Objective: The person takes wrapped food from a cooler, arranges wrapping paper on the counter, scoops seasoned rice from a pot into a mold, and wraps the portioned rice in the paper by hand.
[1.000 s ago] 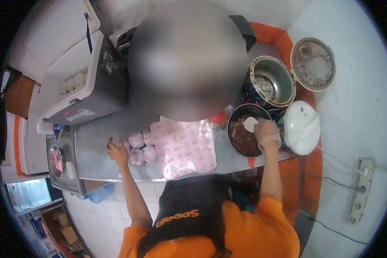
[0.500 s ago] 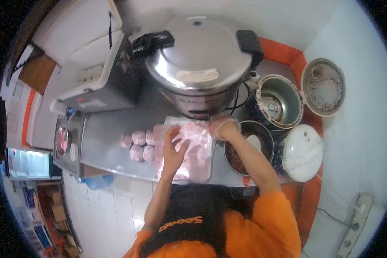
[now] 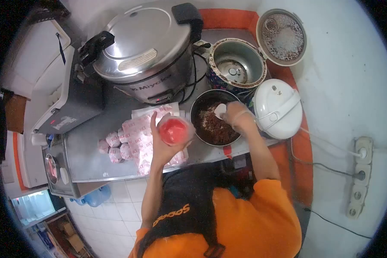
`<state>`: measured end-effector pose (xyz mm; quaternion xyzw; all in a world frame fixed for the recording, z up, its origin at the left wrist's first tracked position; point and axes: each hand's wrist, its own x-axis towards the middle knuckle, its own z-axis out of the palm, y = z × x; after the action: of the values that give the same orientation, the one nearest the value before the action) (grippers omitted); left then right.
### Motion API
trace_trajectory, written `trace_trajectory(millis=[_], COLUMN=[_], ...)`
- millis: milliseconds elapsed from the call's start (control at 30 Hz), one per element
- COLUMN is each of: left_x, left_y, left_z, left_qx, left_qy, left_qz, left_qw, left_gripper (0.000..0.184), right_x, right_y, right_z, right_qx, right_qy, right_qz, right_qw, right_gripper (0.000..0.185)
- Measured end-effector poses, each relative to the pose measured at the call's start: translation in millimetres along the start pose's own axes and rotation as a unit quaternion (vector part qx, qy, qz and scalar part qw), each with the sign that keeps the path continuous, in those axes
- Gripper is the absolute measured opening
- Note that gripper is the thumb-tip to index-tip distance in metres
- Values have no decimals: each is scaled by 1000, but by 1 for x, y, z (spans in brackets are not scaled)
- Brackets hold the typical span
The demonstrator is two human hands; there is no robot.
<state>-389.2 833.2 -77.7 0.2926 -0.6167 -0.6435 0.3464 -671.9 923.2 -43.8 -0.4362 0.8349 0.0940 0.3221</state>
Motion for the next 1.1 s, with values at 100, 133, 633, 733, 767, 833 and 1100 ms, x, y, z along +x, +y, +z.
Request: trace_trajectory(millis=[100,133,633,733,767,833,1100], left_x=[4,-1,-29,-36,-32,-32,-32], left_y=[21,13,-67,-78,-80,-75,-65], left_z=[-13,-11,13,9,7,7,11], left_qx=[189,229,300,266,260,256,279], left_qy=[-249,-279,-299,-301,-302,-299,-277], left_qz=[-64,-35,44,56,67,55,59], left_qw=[948,932,905,914,915,918,918], left_gripper=[125,126,87,91,93,97,93], right_x=[25,32,24,33,33,26,36], right_y=[-12,-4,-16,-1,-1,3,-26], right_z=[43,55,40,55,55,64,28], right_qx=[-180,-161,-240,-232,-229,-253,-126], right_qy=[-67,-3,0,-36,-41,37,-69], right_qz=[82,90,47,-17,-36,-93,-45], right_qw=[978,983,970,972,972,962,989], right_gripper=[39,35,24,26,26,25,39])
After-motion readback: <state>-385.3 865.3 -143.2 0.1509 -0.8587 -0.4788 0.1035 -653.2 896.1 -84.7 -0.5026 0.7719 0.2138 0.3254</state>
